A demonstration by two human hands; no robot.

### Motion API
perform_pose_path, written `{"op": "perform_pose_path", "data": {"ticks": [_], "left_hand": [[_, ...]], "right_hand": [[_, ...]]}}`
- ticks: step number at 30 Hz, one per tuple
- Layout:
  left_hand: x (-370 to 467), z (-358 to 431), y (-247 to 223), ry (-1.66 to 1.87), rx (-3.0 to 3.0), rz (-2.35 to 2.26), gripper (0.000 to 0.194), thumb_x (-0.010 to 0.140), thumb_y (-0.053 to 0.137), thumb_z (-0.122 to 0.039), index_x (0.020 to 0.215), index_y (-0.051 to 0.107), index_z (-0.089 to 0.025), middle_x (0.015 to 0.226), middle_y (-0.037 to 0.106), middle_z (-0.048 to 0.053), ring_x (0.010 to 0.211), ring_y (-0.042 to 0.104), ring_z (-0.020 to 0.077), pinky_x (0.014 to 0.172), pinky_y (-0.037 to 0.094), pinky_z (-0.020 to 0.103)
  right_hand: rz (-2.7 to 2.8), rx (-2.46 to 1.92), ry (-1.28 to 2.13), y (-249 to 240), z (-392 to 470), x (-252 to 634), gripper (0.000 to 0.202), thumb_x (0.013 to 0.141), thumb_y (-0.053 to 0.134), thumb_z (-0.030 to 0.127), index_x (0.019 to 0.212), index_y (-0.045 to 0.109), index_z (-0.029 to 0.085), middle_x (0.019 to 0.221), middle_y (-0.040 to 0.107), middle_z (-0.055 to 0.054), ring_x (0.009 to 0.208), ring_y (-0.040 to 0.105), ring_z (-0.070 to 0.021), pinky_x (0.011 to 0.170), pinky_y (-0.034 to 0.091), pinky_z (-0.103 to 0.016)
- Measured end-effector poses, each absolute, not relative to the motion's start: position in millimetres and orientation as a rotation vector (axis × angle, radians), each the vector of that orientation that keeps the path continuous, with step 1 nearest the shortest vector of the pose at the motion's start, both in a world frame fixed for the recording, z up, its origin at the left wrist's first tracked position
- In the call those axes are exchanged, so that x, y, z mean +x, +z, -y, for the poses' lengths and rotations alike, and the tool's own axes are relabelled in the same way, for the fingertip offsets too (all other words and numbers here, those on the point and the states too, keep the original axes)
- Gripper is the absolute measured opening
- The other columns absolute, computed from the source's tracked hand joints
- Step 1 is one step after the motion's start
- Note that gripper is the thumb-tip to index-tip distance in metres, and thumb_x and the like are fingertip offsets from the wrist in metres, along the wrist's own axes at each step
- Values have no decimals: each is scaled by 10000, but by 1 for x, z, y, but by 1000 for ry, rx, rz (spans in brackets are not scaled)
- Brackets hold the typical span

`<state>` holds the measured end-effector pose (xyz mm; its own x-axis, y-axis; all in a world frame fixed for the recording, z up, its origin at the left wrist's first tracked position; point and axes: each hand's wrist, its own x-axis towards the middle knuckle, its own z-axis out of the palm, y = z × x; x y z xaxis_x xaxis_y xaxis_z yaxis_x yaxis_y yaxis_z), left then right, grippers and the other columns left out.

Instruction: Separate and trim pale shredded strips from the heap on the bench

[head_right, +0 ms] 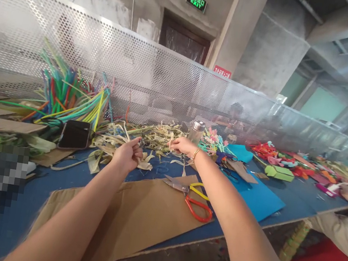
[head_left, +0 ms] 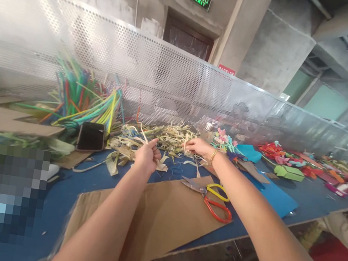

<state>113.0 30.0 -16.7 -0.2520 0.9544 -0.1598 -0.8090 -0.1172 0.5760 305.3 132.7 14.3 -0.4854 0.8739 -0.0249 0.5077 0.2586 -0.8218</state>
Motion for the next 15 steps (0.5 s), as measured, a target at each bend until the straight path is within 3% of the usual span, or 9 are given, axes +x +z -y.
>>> {"op": "perform_pose_path", "data": {"ticks": [4,7,11,15], "left_hand": [[116,-30,-18,1713,377,-749,214,672,707,-124,777,525,-168,467,248,-126,319,216,14,337,201,133],[116,-30,-17,1756,366,-755,173,693,663,-111,749,508,-165,454,253,-125,319,206,13,342,207,131],[112,-30,-17,1825,307,-754,117,729,607,-108,736,503,-163,440,232,-123,322,196,20,343,207,128],[109,-32,-19,1881,251,-706,41,789,526,-124,769,549,-150,441,215,-117,320,186,25,344,203,130]], "right_hand": [[2101,-1318,996,2,-120,294,113,722,718,233,755,693,127,682,653,-12,531,490,-62,521,398,-182],[2341,-1419,808,-3,-112,290,197,714,734,331,730,713,136,602,642,-7,524,526,-86,508,385,-191],[2445,-1595,395,-1,-118,293,261,796,641,424,793,744,184,679,697,-27,611,612,-125,564,416,-207],[2347,-1706,-39,5,-141,298,193,838,582,295,879,747,203,915,719,-67,842,640,-186,706,441,-246]]}}
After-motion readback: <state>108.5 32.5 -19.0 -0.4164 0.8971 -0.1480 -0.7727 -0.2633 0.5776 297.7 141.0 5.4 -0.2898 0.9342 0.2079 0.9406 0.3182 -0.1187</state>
